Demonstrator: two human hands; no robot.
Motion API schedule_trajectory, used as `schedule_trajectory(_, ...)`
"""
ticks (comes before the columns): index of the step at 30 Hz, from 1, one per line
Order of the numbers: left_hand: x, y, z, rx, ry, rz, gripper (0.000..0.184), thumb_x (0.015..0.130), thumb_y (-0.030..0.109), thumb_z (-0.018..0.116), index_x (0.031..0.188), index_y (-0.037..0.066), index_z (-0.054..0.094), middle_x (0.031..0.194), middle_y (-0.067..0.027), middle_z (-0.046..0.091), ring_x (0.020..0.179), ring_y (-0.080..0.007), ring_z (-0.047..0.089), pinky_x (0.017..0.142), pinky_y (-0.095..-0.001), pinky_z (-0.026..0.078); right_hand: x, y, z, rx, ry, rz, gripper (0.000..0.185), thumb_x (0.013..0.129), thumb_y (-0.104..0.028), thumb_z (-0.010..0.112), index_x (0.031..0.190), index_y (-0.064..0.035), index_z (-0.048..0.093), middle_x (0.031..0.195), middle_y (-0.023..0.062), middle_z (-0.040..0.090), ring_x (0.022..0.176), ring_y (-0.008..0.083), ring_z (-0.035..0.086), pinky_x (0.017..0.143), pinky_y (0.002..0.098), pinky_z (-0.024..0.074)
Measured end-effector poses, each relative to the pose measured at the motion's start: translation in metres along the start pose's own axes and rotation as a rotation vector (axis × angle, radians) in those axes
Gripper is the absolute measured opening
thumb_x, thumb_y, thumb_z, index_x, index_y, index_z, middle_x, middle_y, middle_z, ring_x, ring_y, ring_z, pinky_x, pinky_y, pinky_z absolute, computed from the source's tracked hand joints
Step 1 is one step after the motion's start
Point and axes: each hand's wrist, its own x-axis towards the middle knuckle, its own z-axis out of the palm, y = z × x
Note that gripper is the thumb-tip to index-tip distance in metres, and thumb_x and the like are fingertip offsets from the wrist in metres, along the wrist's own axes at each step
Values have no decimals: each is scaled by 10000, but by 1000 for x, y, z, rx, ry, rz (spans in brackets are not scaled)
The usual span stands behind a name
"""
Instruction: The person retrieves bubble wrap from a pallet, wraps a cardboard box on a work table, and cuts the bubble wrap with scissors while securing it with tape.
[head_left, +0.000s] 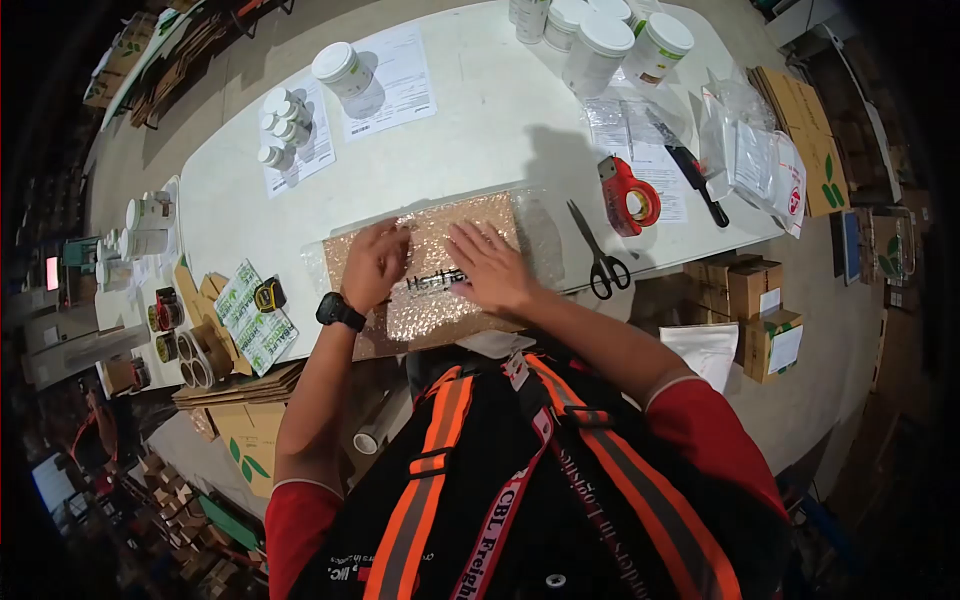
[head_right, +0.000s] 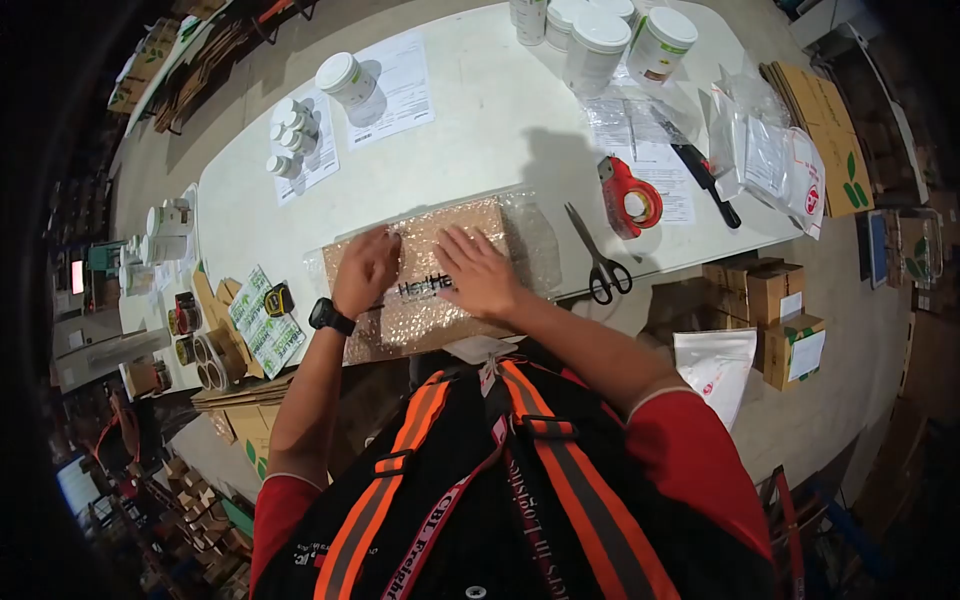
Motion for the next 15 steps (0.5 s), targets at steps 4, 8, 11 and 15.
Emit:
schedule_trajectory(4,56,8,18,32,119,-63,351,831,164,548,1141,1,528,1096,-205,562,992,-385,530,864,-426,428,-15,3,-17,130,6,-42,623,813,-442,528,1251,-3,468,1383,170,363,1309,297,291,1088,436,169)
schedule_trajectory(8,42,-18,59,305,-55,-13,446,885,319,474,1226,31,470,1158,-163,539,1061,-324,501,913,-430,378,-37,52,-27,327,103,323,504,750,-294,665,1140,-1,539,1222,206,498,1175,334,442,1004,427,329)
schedule_trajectory(11,35,-14,52,323,-53,7,480,899,348,444,1268,41,429,1244,-167,485,1163,-321,432,983,-448,308,-64,119,-78,104,406,806,402,698,-227,698,1017,-8,590,922,180,621,874,354,580,760,426,456)
schedule_trajectory(15,32,-19,53,265,-87,-5,507,879,347,482,1285,50,417,1289,-180,442,1215,-342,379,1024,-469,266,-91,168,-61,-87,-97,1075,473,704,-429,651,953,-28,624,924,199,619,896,363,581,794,444,456)
